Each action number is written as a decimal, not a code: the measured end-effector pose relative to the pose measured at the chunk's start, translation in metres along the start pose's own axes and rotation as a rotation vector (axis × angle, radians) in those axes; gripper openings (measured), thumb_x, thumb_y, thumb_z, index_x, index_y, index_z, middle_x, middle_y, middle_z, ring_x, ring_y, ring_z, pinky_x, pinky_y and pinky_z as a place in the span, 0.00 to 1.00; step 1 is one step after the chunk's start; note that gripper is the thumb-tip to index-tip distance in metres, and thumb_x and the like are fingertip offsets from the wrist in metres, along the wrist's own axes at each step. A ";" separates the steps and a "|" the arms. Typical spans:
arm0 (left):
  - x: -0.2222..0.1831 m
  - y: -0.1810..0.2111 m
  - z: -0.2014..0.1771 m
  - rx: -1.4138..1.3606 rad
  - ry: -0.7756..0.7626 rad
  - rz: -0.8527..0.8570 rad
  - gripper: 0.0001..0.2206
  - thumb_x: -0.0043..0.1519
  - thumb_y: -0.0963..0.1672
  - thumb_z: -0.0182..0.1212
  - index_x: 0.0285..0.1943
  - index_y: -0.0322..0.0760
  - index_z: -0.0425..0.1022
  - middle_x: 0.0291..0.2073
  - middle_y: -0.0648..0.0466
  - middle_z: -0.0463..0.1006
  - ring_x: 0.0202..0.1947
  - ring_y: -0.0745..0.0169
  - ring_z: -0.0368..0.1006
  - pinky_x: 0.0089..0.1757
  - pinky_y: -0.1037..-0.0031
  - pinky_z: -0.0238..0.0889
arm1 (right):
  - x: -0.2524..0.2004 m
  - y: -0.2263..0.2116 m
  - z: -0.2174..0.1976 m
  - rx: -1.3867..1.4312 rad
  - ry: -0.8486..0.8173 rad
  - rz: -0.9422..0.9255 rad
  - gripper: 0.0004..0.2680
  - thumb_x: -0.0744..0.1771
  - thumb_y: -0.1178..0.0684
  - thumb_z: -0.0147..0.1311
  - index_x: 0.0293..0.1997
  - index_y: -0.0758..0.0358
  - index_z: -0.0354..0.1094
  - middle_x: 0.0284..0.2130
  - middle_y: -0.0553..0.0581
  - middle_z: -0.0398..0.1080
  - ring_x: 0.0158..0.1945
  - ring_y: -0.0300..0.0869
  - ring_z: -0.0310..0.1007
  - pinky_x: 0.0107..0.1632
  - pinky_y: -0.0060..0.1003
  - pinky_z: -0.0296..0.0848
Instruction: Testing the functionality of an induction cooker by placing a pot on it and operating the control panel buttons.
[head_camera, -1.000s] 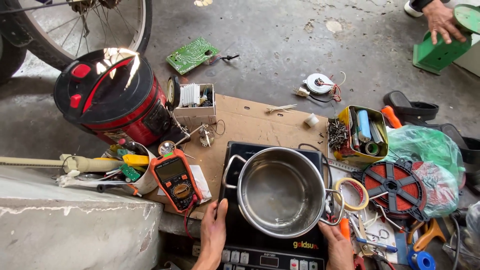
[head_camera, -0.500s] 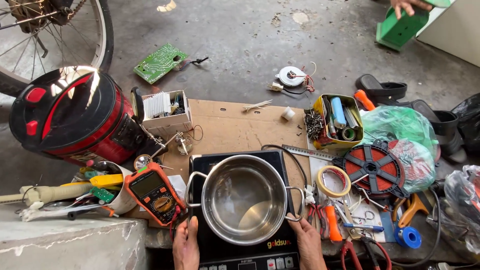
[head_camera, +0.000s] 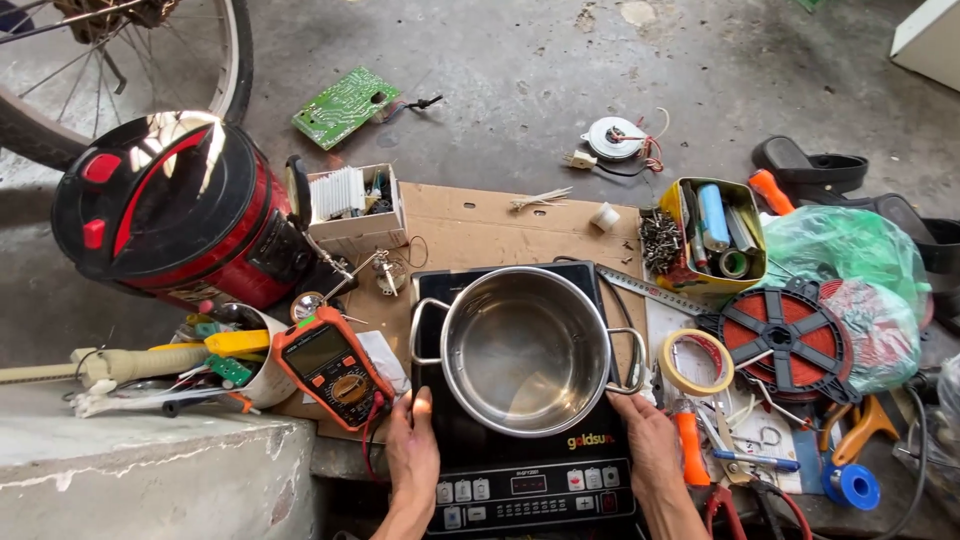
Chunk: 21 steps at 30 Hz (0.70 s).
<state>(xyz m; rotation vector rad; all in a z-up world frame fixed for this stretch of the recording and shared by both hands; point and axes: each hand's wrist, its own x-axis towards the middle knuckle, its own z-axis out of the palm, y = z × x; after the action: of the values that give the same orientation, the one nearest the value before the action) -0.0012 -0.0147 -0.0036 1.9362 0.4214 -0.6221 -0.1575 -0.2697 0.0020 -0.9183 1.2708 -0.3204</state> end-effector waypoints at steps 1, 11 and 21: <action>0.005 -0.002 0.002 -0.001 0.005 -0.003 0.26 0.70 0.57 0.50 0.69 0.41 0.78 0.56 0.47 0.85 0.55 0.52 0.79 0.55 0.63 0.68 | 0.002 0.000 0.001 -0.003 -0.004 0.003 0.08 0.71 0.59 0.60 0.53 0.74 0.81 0.40 0.65 0.80 0.40 0.44 0.75 0.44 0.34 0.72; 0.026 0.006 0.012 0.072 0.032 0.073 0.28 0.70 0.57 0.49 0.69 0.39 0.77 0.59 0.45 0.86 0.58 0.46 0.81 0.59 0.62 0.68 | 0.014 0.000 -0.003 0.044 -0.030 -0.047 0.08 0.72 0.57 0.60 0.52 0.72 0.81 0.42 0.61 0.79 0.44 0.40 0.72 0.50 0.33 0.69; 0.046 0.038 0.019 -0.116 -0.023 0.117 0.29 0.70 0.56 0.56 0.69 0.30 0.78 0.55 0.44 0.84 0.56 0.52 0.78 0.58 0.66 0.67 | 0.029 -0.013 0.018 0.090 -0.018 -0.042 0.08 0.72 0.53 0.62 0.48 0.70 0.78 0.38 0.60 0.77 0.40 0.42 0.72 0.45 0.34 0.71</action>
<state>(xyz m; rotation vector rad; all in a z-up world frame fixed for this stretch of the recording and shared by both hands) 0.0516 -0.0466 -0.0097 1.8272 0.3204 -0.5313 -0.1287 -0.2901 -0.0081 -0.8701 1.2119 -0.3988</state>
